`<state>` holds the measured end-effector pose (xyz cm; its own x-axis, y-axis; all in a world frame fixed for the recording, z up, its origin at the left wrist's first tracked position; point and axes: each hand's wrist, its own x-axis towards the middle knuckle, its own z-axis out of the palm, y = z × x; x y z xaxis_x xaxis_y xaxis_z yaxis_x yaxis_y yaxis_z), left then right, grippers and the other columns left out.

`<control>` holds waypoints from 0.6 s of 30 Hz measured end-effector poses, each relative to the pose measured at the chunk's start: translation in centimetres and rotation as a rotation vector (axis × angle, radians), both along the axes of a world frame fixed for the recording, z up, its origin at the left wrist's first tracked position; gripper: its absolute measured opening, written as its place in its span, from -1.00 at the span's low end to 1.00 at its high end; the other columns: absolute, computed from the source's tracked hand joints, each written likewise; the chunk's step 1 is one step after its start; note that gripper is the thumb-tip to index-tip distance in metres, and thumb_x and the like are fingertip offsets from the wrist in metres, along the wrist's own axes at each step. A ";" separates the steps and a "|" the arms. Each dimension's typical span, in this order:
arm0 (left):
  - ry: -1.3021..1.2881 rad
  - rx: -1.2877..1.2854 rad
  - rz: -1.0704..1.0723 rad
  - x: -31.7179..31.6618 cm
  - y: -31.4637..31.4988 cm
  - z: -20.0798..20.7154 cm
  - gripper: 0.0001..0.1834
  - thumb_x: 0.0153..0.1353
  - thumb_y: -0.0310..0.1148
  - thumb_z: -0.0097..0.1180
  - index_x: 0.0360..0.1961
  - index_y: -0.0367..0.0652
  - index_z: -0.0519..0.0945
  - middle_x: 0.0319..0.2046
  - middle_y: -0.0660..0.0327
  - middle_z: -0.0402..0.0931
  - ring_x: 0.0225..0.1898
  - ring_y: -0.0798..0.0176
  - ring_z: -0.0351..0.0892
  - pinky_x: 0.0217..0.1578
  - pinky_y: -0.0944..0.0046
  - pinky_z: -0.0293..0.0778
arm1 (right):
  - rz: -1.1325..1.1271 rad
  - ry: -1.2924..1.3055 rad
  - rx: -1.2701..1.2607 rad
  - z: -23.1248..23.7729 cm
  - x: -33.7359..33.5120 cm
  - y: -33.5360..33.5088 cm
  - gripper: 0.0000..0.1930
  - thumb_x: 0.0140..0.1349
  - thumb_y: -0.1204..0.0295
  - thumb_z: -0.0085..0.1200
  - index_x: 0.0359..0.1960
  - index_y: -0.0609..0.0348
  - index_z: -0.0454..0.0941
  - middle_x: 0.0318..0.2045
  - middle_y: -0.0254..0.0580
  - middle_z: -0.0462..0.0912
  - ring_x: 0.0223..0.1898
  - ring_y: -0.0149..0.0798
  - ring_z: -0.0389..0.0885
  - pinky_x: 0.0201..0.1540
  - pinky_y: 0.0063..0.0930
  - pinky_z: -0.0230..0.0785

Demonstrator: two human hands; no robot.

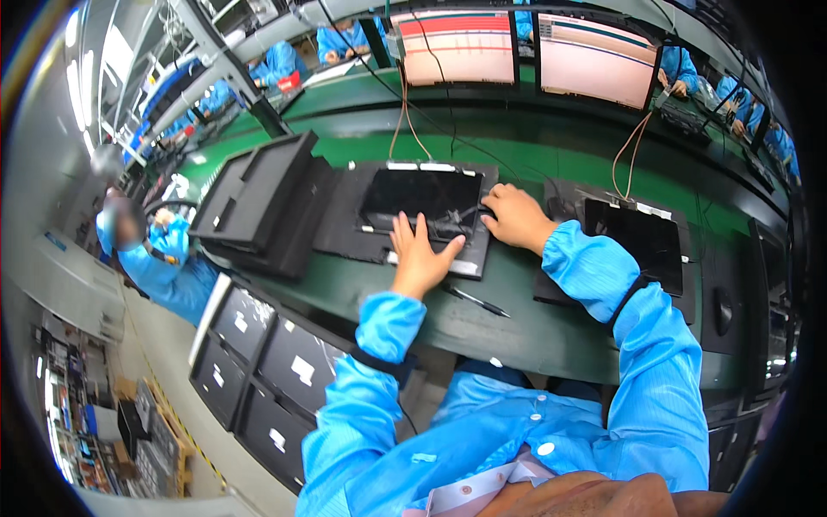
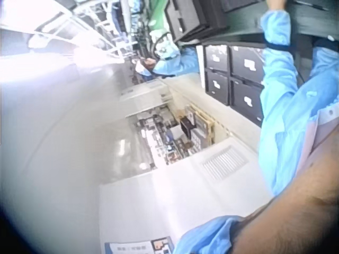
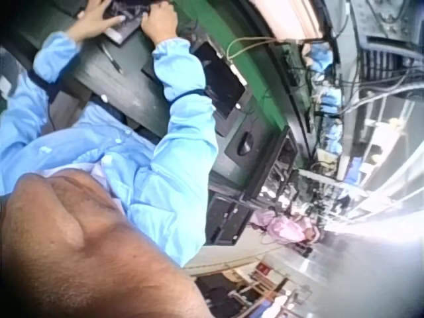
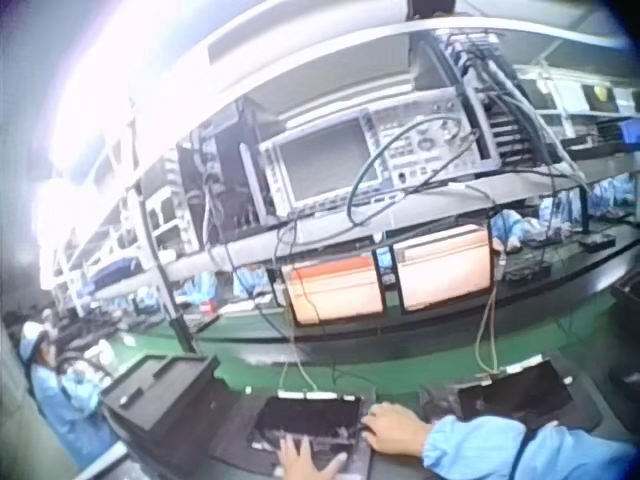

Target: The recorder is testing tablet screens by plugging them into a power/data cable, placing them on a testing jig, and then labeling and packing them.

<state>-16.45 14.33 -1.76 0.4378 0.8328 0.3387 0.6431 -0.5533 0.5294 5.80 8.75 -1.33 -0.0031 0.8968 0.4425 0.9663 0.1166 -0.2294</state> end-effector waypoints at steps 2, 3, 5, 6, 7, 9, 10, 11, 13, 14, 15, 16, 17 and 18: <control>-0.572 -0.305 0.010 -0.2 -1.0 -0.8 -0.09 0.25 -0.08 0.32 0.44 -0.35 0.18 0.48 -0.28 -0.06 0.49 -0.23 0.03 0.44 -0.10 0.03 | -0.039 0.051 -0.025 -0.1 -0.1 1.6 -0.73 0.17 0.29 0.20 -0.18 0.19 0.64 -0.20 -0.01 0.59 -0.03 0.05 0.58 0.01 -0.09 0.48; -0.911 -0.570 0.056 -0.1 -1.5 -1.0 -0.13 0.30 -0.17 0.30 0.46 -0.35 0.14 0.48 -0.25 -0.05 0.47 -0.20 0.09 0.41 -0.04 0.12 | 0.016 0.041 -0.048 0.2 0.2 2.0 -0.73 0.17 0.28 0.18 -0.19 0.19 0.64 -0.22 0.02 0.62 -0.07 0.07 0.60 -0.02 -0.08 0.49; -1.178 -0.707 0.041 -0.8 -2.2 -1.1 -0.13 0.34 -0.26 0.25 0.50 -0.31 0.01 0.45 -0.19 0.02 0.45 -0.14 0.17 0.33 -0.02 0.31 | 0.063 0.027 -0.082 1.4 1.0 2.3 -0.73 0.16 0.27 0.17 -0.20 0.19 0.63 -0.23 0.04 0.64 -0.10 0.08 0.62 -0.05 -0.07 0.50; -1.341 -1.010 0.032 -0.8 -2.2 -1.1 -0.12 0.35 -0.27 0.23 0.49 -0.33 -0.02 0.43 -0.18 0.03 0.40 -0.14 0.23 0.29 -0.03 0.37 | 0.078 0.052 -0.189 2.2 1.2 2.5 -0.71 0.16 0.25 0.16 -0.19 0.20 0.62 -0.26 0.06 0.66 -0.14 0.11 0.64 -0.08 -0.06 0.50; -1.509 -1.325 -0.005 -1.0 -1.9 -1.2 -0.11 0.36 -0.27 0.22 0.49 -0.36 -0.05 0.42 -0.17 0.04 0.36 -0.14 0.30 0.24 -0.04 0.43 | 0.068 0.058 -0.307 3.0 1.4 2.6 -0.69 0.15 0.24 0.14 -0.18 0.20 0.62 -0.29 0.09 0.68 -0.19 0.13 0.66 -0.11 -0.05 0.50; -1.508 -1.446 0.196 0.0 -0.3 -1.3 -0.33 0.38 -0.27 0.18 0.34 -0.45 0.21 0.32 -0.16 0.26 0.22 -0.13 0.47 0.18 -0.09 0.49 | 0.103 0.063 -0.214 4.5 0.8 2.8 -0.68 0.10 0.18 0.15 -0.30 0.20 0.63 -0.39 0.09 0.69 -0.29 0.17 0.68 -0.22 -0.01 0.50; -1.564 -1.484 0.000 0.2 0.9 -1.2 -0.47 0.39 -0.30 0.15 0.23 -0.43 0.32 0.22 -0.13 0.38 0.16 -0.09 0.52 0.17 -0.06 0.50 | 0.120 0.052 -0.199 5.1 0.2 2.7 -0.69 0.10 0.17 0.17 -0.30 0.19 0.64 -0.41 0.08 0.69 -0.31 0.14 0.68 -0.24 -0.02 0.51; -1.594 -1.560 -0.226 0.4 1.7 -1.4 -0.59 0.40 -0.32 0.12 0.12 -0.41 0.43 0.12 -0.10 0.51 0.11 -0.05 0.56 0.17 -0.02 0.50 | 0.101 0.030 -0.170 5.7 -0.4 2.5 -0.69 0.10 0.17 0.18 -0.31 0.17 0.64 -0.42 0.06 0.69 -0.33 0.12 0.69 -0.26 -0.04 0.51; -1.516 -1.414 -0.060 1.1 3.2 -1.2 -0.74 0.38 -0.36 0.12 -0.03 -0.32 0.53 -0.06 -0.02 0.63 0.09 0.03 0.58 0.16 0.04 0.51 | 0.084 0.024 -0.078 6.6 -1.2 1.1 -0.49 0.08 -0.09 0.26 -0.17 0.08 0.71 -0.40 0.03 0.73 -0.28 0.09 0.72 -0.23 -0.06 0.55; -1.444 -1.523 -0.203 0.1 2.9 -1.0 -0.76 0.37 -0.43 0.10 0.00 -0.32 0.51 -0.02 -0.02 0.62 0.05 0.05 0.61 0.18 0.07 0.49 | 0.073 0.056 0.026 7.0 -1.0 -0.6 -0.36 0.07 -0.22 0.24 -0.03 0.06 0.69 -0.34 0.03 0.73 -0.26 0.09 0.73 -0.24 -0.10 0.57; -1.491 -1.354 -0.254 0.1 1.6 -0.9 -0.78 0.38 -0.46 0.08 0.00 -0.32 0.52 -0.01 -0.02 0.62 0.06 0.04 0.61 0.20 0.07 0.47 | 0.054 0.102 -0.028 7.9 -0.9 -2.0 -0.28 0.10 -0.25 0.22 0.10 0.05 0.63 -0.20 0.03 0.73 -0.11 0.07 0.71 -0.07 -0.03 0.52; -1.458 -1.364 -0.319 -0.4 0.4 -0.3 -0.74 0.40 -0.47 0.05 0.06 -0.35 0.50 0.05 -0.02 0.60 0.12 0.05 0.57 0.23 0.05 0.44 | 0.060 -0.013 -0.005 8.8 -0.2 -4.1 -0.21 0.11 -0.27 0.20 0.20 0.08 0.55 0.05 0.08 0.63 0.14 0.10 0.56 0.19 0.06 0.34; -1.376 -1.367 -0.442 -0.8 -1.5 0.3 -0.70 0.43 -0.44 0.04 0.11 -0.35 0.50 0.10 -0.03 0.57 0.15 0.06 0.55 0.24 0.01 0.43 | 0.007 -0.104 0.219 9.3 -0.2 -6.5 -0.15 0.12 -0.27 0.19 0.24 0.17 0.49 0.23 0.14 0.47 0.34 0.12 0.34 0.39 0.11 0.07; -1.282 -1.318 -0.402 -1.0 -3.9 1.1 -0.62 0.43 -0.43 0.03 0.20 -0.37 0.44 0.14 -0.03 0.55 0.17 0.06 0.55 0.25 -0.02 0.42 | -0.024 -0.016 0.239 10.2 0.5 -9.0 -0.10 0.13 -0.26 0.20 0.27 0.29 0.43 0.27 0.20 0.40 0.41 0.09 0.24 0.46 0.05 -0.01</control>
<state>-17.42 10.47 -0.70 0.6812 0.7236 -0.1115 -0.4820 0.5579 0.6756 6.31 -0.24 8.84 0.0081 0.7662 0.6426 0.9727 0.1431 -0.1830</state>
